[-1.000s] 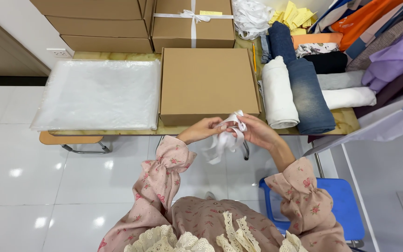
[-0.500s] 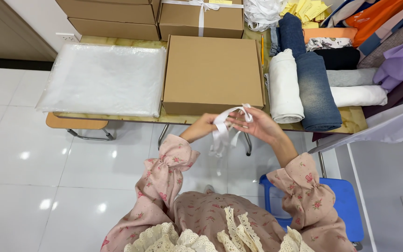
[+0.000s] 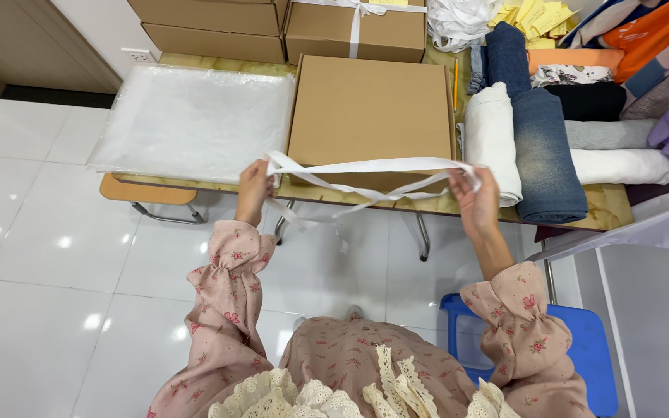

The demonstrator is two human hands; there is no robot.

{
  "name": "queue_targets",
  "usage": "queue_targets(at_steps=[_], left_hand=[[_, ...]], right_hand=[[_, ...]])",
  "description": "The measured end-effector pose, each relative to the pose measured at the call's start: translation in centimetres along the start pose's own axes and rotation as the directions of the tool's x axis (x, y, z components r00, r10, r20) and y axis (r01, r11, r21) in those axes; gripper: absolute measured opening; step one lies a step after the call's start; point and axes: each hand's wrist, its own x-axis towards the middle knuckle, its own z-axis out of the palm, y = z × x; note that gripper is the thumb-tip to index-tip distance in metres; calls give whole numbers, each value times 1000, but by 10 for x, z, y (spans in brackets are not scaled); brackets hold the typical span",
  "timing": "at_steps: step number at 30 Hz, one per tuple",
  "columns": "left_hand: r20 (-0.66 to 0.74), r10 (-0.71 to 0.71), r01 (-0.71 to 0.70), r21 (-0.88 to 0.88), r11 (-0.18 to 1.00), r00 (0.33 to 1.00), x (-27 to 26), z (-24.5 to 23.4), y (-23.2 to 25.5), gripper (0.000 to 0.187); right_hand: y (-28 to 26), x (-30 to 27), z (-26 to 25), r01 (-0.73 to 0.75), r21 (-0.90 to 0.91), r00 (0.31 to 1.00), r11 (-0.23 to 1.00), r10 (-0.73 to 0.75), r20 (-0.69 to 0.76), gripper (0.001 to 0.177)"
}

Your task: Pack a packaged item into a cardboard box and tie it with a white ribbon

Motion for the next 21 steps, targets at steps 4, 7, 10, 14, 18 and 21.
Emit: queue_targets(at_steps=[4, 7, 10, 14, 18, 21], left_hand=[[-302, -54, 10, -146, 989, 952, 27, -49, -20, 26], [-566, -101, -43, -236, 971, 818, 44, -94, -26, 25], [-668, -130, -98, -292, 951, 733, 56, -128, -34, 28], [-456, -16, 30, 25, 999, 890, 29, -104, -20, 30], [144, 30, -81, 365, 928, 989, -17, -54, 5, 22], [388, 207, -362, 385, 849, 898, -37, -29, 20, 34]], right_hand=[[-10, 7, -2, 88, 177, 995, 980, -78, -61, 17], [-14, 21, -17, 81, 272, 989, 959, -43, -140, 18], [-7, 38, -33, 50, 236, 994, 970, -26, -105, 18], [-22, -10, 22, -138, 47, 985, 989, 132, 108, 26], [-26, -31, 47, -130, -232, 925, 964, 202, 322, 13], [-33, -44, 63, -65, -350, 863, 935, 229, 451, 20]])
